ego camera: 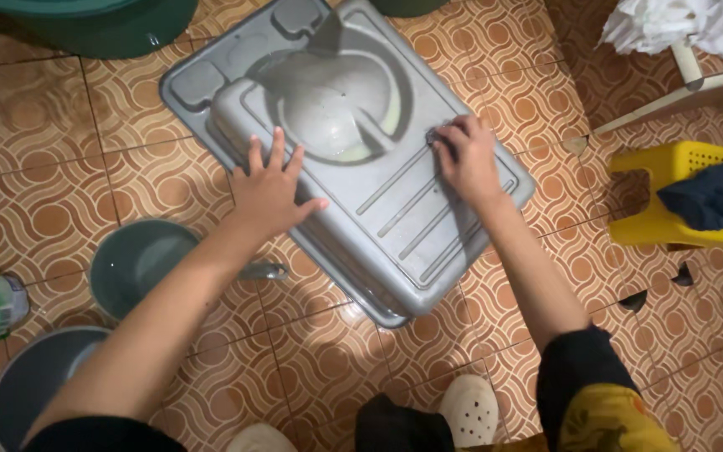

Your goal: The person scrubs a gray plastic container with a steel wool pad, pours detergent from a green pouch into the container, and continues scrubbing the interior and exterior surfaces. The person uses a ladle to pour water and rinses the container during the process.

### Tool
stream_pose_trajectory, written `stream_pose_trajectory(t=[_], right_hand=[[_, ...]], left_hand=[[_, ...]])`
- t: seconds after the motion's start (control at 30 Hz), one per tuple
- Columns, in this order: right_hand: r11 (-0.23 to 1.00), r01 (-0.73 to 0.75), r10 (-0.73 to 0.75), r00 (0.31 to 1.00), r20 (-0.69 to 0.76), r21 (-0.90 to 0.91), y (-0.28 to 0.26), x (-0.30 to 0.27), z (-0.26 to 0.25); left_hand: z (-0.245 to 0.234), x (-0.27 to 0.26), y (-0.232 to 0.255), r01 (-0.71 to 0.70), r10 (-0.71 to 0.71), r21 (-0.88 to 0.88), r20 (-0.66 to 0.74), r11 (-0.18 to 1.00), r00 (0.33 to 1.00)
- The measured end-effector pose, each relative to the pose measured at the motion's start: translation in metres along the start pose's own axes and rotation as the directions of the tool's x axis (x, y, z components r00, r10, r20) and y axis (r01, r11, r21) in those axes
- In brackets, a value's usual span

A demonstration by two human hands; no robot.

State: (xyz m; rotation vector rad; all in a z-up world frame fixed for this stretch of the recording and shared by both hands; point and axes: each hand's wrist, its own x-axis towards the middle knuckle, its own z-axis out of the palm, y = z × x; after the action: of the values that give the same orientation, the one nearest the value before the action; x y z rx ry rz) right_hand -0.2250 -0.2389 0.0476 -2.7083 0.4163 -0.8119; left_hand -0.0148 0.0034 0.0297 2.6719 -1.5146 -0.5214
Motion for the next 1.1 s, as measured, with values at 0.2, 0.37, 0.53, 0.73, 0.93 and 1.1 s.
stream_pose_trajectory(t=[0.2,0.37,0.53,0.73,0.93,1.1], right_hand=[[0.908,0.278,-0.307,0.951,0.047,0.313,-0.067,-0.050,0.027],[0.964,0.022,-0.037,0.998,0.054,0.264,0.008,-0.011,-0.002],[0.973,0.103,-0.073,0.986,-0.149,0.207,-0.017,-0.036,0.018],[0.194,-0.587,0.238,0.806,0.543,0.786,-0.036,-0.073,-0.012],[0.974,0.133,-0.147,0.987,0.065,0.183,-0.039,-0.054,-0.020],[0.810,-0.335,0.211,0.932,0.294,0.480,-0.054,-0.071,-0.014]], left_hand=[[-0.006,-0.002,0.003,-0.002,0.002,0.013,0.001,1.000,1.000],[-0.004,0.002,0.003,0.001,-0.001,-0.018,0.019,1.000,1.000],[-0.001,0.006,0.005,-0.040,0.037,-0.083,-0.037,0.996,0.999],[-0.006,0.009,0.007,-0.039,0.042,-0.130,0.021,0.991,0.999],[-0.008,0.014,0.012,-0.005,0.017,-0.137,0.091,0.991,0.996],[-0.008,0.014,0.012,-0.017,0.026,-0.146,0.061,0.989,0.998]])
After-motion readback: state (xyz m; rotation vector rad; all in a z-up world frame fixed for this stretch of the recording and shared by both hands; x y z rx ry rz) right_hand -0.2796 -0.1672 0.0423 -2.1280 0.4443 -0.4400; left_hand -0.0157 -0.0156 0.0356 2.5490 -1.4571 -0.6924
